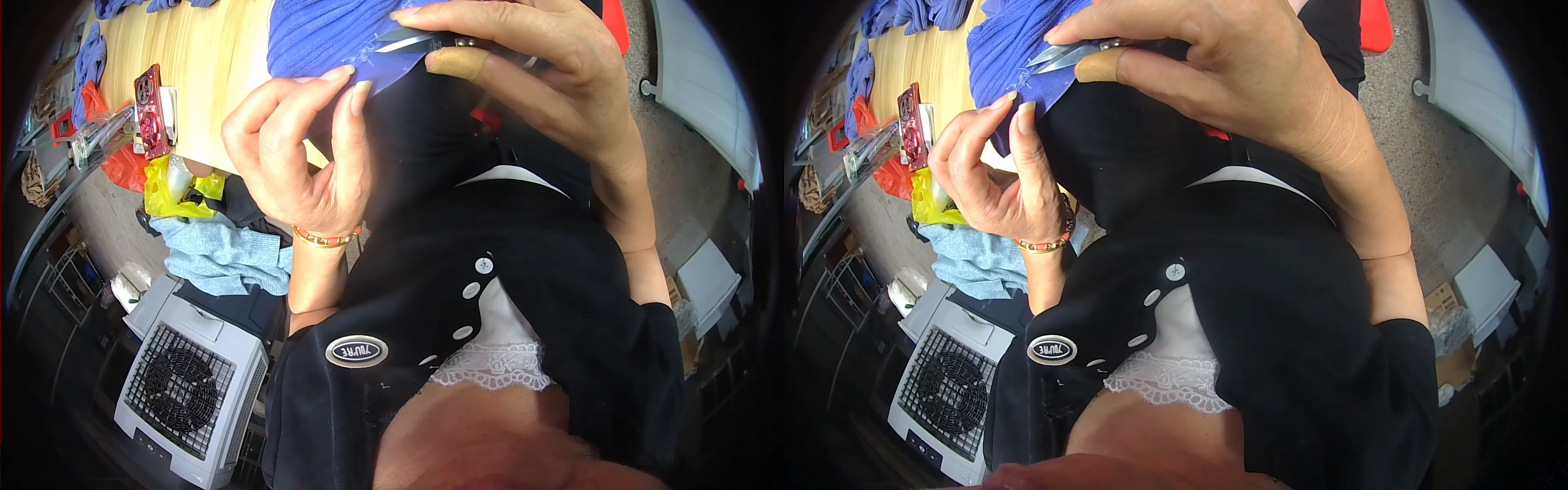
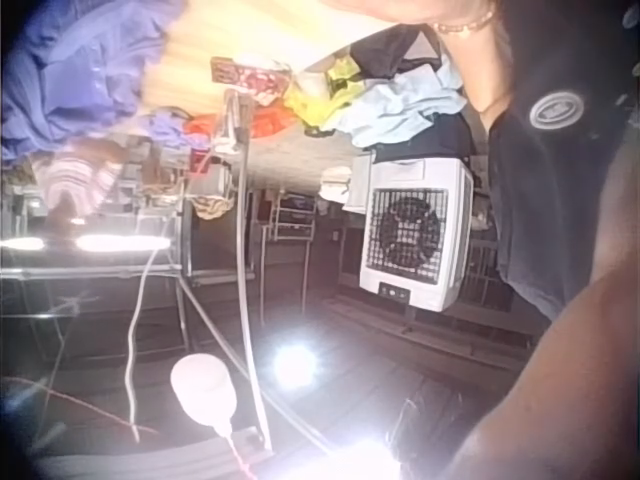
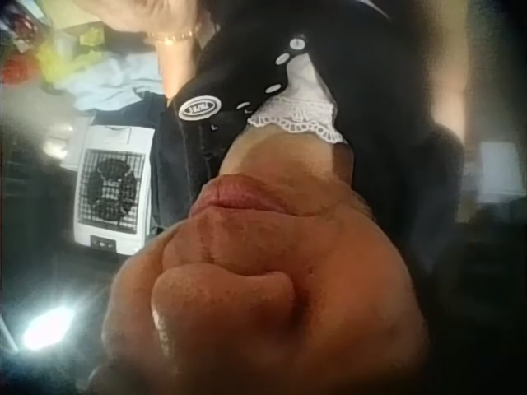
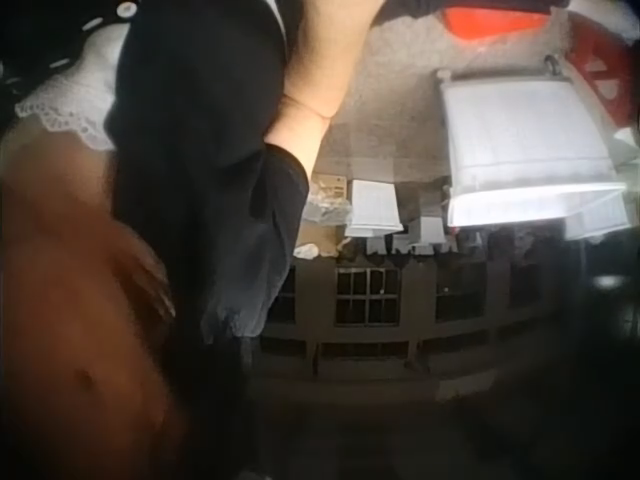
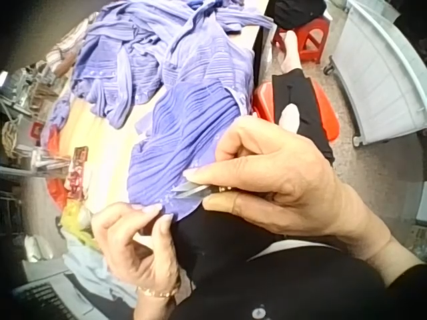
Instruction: Trimming excess threads from blue garments using thread snips.
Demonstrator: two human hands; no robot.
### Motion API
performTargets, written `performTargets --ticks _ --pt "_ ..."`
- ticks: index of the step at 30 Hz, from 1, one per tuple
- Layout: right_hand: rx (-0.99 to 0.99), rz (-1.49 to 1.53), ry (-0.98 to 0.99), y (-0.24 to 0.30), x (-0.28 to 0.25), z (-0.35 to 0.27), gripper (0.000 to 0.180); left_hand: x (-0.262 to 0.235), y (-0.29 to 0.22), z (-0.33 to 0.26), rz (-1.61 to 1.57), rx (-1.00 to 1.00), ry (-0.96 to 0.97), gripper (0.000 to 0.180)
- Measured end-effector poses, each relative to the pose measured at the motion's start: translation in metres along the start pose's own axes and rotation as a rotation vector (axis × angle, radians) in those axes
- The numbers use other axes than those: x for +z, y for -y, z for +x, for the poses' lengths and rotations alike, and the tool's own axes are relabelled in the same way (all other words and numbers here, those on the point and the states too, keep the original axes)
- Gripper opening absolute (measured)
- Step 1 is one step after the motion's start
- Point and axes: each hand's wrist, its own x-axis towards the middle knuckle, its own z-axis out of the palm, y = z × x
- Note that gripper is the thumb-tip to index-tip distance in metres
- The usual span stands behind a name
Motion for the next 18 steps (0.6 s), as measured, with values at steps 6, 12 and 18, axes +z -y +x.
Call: performTargets --ticks 6,12,18 --pt "-0.019 0.035 0.011 0.0004 0.0001 0.0007 0.034 -0.0001 0.0001 0.0015 0.01 0.014 0.004 0.028" --pt "-0.025 0.029 0.007 0.0005 0.0005 0.0017 0.033 0.0008 -0.0012 0.0021 0.004 0.013 -0.002 0.029" --pt "-0.01 0.038 -0.004 0.0008 -0.0001 0.001 0.03 -0.0023 -0.001 0.0022 0.016 -0.002 0.015 0.029"
